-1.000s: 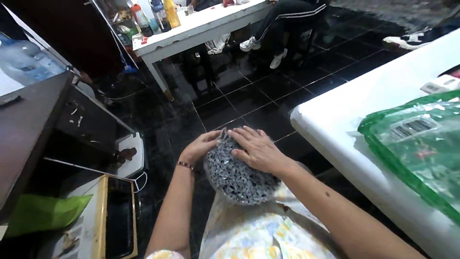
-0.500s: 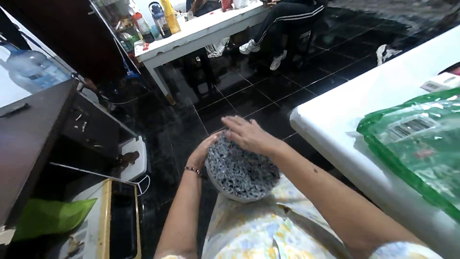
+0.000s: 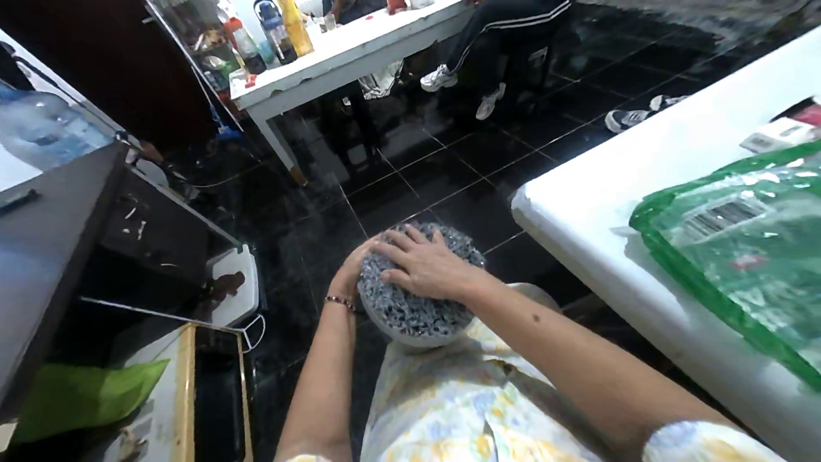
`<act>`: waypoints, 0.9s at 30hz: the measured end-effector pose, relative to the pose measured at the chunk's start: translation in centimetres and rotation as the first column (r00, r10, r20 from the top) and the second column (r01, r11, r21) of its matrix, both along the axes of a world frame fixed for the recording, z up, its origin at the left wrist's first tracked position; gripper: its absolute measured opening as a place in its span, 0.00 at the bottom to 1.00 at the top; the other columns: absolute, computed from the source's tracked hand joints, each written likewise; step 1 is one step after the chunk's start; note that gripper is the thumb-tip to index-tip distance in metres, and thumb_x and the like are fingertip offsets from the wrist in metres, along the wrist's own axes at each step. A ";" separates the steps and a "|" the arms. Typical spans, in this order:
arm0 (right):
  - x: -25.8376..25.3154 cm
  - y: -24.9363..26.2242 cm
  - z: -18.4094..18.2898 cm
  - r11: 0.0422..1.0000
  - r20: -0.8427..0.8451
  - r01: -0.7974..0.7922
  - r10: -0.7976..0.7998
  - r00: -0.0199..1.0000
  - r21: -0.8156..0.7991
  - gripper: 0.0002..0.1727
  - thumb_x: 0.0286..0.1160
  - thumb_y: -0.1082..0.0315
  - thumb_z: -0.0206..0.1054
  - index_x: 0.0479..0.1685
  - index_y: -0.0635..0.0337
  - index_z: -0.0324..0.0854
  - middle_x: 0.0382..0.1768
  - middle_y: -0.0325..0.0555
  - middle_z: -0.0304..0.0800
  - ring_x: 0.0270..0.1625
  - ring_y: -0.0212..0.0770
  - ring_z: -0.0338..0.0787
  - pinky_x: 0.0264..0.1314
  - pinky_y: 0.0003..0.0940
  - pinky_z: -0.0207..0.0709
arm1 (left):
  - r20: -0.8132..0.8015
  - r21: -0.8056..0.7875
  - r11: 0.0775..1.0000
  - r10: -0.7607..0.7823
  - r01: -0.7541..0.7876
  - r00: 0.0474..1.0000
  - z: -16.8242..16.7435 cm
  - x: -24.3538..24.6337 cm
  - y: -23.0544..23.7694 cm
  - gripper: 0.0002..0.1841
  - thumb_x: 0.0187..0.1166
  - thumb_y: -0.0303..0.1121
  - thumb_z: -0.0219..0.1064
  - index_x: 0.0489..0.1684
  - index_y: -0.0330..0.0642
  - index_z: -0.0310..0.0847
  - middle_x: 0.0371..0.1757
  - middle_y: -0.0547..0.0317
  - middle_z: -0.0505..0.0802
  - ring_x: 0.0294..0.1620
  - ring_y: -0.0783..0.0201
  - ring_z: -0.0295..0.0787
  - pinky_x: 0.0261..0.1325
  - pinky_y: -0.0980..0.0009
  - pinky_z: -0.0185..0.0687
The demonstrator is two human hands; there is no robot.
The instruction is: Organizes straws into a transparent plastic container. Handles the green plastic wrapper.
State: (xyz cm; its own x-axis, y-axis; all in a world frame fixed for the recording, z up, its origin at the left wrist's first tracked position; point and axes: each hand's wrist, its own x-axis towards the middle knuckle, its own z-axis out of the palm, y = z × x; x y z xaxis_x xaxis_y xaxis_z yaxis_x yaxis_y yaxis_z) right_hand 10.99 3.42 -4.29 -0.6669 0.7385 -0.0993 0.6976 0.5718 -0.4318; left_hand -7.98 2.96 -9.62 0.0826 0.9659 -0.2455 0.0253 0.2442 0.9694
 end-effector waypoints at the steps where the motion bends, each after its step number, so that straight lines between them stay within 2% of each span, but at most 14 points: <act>1: 0.0 -0.4 0.6 1.000 0.009 0.001 -0.001 1.000 0.010 0.35 0.88 0.35 0.49 0.92 0.33 0.61 0.93 0.51 0.55 0.95 0.67 0.46 0.83 0.86 0.32 | 0.010 -0.010 1.000 0.019 -0.019 1.000 0.3 0.0 0.0 0.20 0.94 0.37 0.46 0.74 0.45 0.76 0.56 0.60 0.91 0.51 0.73 0.88 0.58 0.72 0.84; 3: -0.3 -1.7 1.4 0.998 -0.016 -0.037 0.038 0.999 0.054 0.36 0.87 0.34 0.48 0.92 0.36 0.62 0.93 0.52 0.54 0.95 0.67 0.44 0.83 0.86 0.32 | 0.036 -0.004 0.999 0.038 -0.038 0.999 0.0 -0.2 0.1 0.18 0.93 0.34 0.46 0.71 0.43 0.77 0.50 0.62 0.91 0.46 0.76 0.88 0.52 0.75 0.85; 5: -0.9 -3.0 0.6 0.994 -0.040 -0.105 0.107 0.993 0.036 0.37 0.88 0.36 0.48 0.93 0.38 0.59 0.94 0.50 0.52 0.95 0.67 0.42 0.82 0.87 0.31 | 0.024 0.002 1.000 0.024 -0.024 0.999 -0.6 -0.6 0.1 0.19 0.91 0.32 0.48 0.74 0.42 0.75 0.54 0.60 0.91 0.48 0.75 0.87 0.55 0.74 0.84; 6: -1.1 -3.3 0.2 0.992 -0.047 -0.126 0.125 0.991 -0.004 0.37 0.89 0.37 0.48 0.94 0.39 0.57 0.95 0.49 0.50 0.96 0.67 0.40 0.82 0.87 0.30 | 0.010 -0.006 1.000 0.020 -0.020 1.000 -0.8 -0.6 0.1 0.20 0.92 0.34 0.47 0.77 0.43 0.74 0.57 0.59 0.91 0.51 0.74 0.87 0.58 0.73 0.83; 7: -1.1 -3.3 0.3 0.990 -0.045 -0.134 0.132 0.990 -0.039 0.36 0.89 0.38 0.48 0.94 0.39 0.56 0.95 0.49 0.49 0.96 0.66 0.40 0.82 0.86 0.29 | 0.014 -0.011 0.999 0.032 -0.032 0.999 -0.7 -0.5 0.1 0.20 0.93 0.35 0.46 0.77 0.44 0.74 0.57 0.59 0.91 0.51 0.73 0.87 0.57 0.72 0.83; 9: -0.4 -3.0 1.4 0.988 -0.055 -0.128 0.124 0.991 -0.082 0.35 0.90 0.39 0.47 0.94 0.39 0.58 0.95 0.49 0.50 0.96 0.65 0.41 0.84 0.84 0.31 | 0.069 -0.013 0.999 0.052 -0.051 0.996 -0.4 -0.3 0.1 0.20 0.93 0.35 0.44 0.75 0.44 0.75 0.52 0.60 0.91 0.46 0.74 0.88 0.53 0.74 0.84; 11: 0.3 -3.1 2.0 0.994 -0.092 -0.099 0.095 0.991 -0.044 0.36 0.89 0.36 0.47 0.93 0.38 0.61 0.94 0.48 0.53 0.95 0.64 0.44 0.84 0.83 0.35 | 0.093 -0.004 0.999 0.043 -0.043 0.995 -0.3 -0.4 0.1 0.20 0.93 0.34 0.43 0.73 0.43 0.76 0.49 0.62 0.91 0.44 0.76 0.88 0.50 0.76 0.85; 13: 0.4 -3.4 0.9 0.993 -0.091 -0.118 0.119 0.989 0.015 0.37 0.86 0.35 0.49 0.93 0.37 0.59 0.94 0.50 0.52 0.95 0.66 0.43 0.83 0.85 0.34 | 0.076 0.004 0.999 0.033 -0.034 0.997 -0.6 -0.5 0.0 0.20 0.94 0.35 0.43 0.75 0.45 0.75 0.52 0.62 0.91 0.48 0.76 0.88 0.54 0.76 0.84; 15: 0.3 -3.5 0.1 0.989 -0.081 -0.148 0.147 0.986 -0.017 0.37 0.87 0.36 0.51 0.94 0.37 0.58 0.94 0.51 0.51 0.95 0.68 0.42 0.83 0.86 0.32 | 0.083 0.002 1.000 0.015 -0.015 0.996 -1.2 -0.6 0.4 0.20 0.94 0.36 0.44 0.77 0.45 0.74 0.57 0.60 0.91 0.51 0.74 0.88 0.57 0.74 0.84; 17: 0.9 -3.1 1.1 0.988 -0.082 -0.135 0.129 0.988 -0.072 0.36 0.88 0.37 0.49 0.94 0.37 0.58 0.94 0.52 0.51 0.95 0.66 0.43 0.85 0.83 0.31 | 0.137 -0.002 1.000 0.022 -0.022 0.990 -0.9 -0.5 0.5 0.20 0.94 0.35 0.43 0.74 0.44 0.76 0.51 0.60 0.93 0.46 0.74 0.90 0.52 0.75 0.86; 19: 1.8 -2.7 1.8 0.996 -0.126 -0.070 0.063 0.990 -0.052 0.36 0.89 0.37 0.47 0.93 0.37 0.60 0.94 0.51 0.52 0.95 0.64 0.46 0.85 0.82 0.34 | 0.159 0.014 1.000 -0.001 -0.002 0.987 -0.6 -0.6 0.5 0.19 0.94 0.33 0.42 0.72 0.41 0.76 0.49 0.60 0.93 0.46 0.74 0.90 0.52 0.75 0.86; 21: 2.6 -2.0 0.9 1.000 -0.127 0.007 -0.005 0.992 0.014 0.37 0.87 0.34 0.47 0.93 0.35 0.59 0.94 0.51 0.52 0.96 0.63 0.45 0.85 0.82 0.34 | 0.123 0.052 0.999 -0.016 0.010 0.992 -0.4 -0.5 0.3 0.20 0.93 0.32 0.41 0.72 0.38 0.75 0.53 0.60 0.92 0.50 0.75 0.89 0.57 0.75 0.86; 24: 3.2 -1.0 -0.7 0.998 -0.066 0.038 -0.041 0.997 -0.043 0.38 0.88 0.35 0.48 0.95 0.37 0.56 0.94 0.54 0.51 0.95 0.66 0.43 0.87 0.80 0.30 | 0.029 0.076 0.988 -0.136 0.134 0.990 -0.3 -0.9 0.9 0.23 0.93 0.32 0.40 0.82 0.36 0.65 0.66 0.57 0.88 0.60 0.74 0.86 0.66 0.74 0.82; 27: 3.9 -1.1 0.3 0.997 -0.129 0.016 -0.026 0.991 -0.078 0.35 0.90 0.41 0.50 0.93 0.41 0.59 0.94 0.55 0.52 0.95 0.63 0.45 0.89 0.76 0.30 | -0.066 0.023 0.980 -0.196 0.198 0.978 1.7 -1.2 0.8 0.23 0.89 0.30 0.44 0.82 0.37 0.63 0.60 0.63 0.90 0.54 0.79 0.88 0.60 0.76 0.86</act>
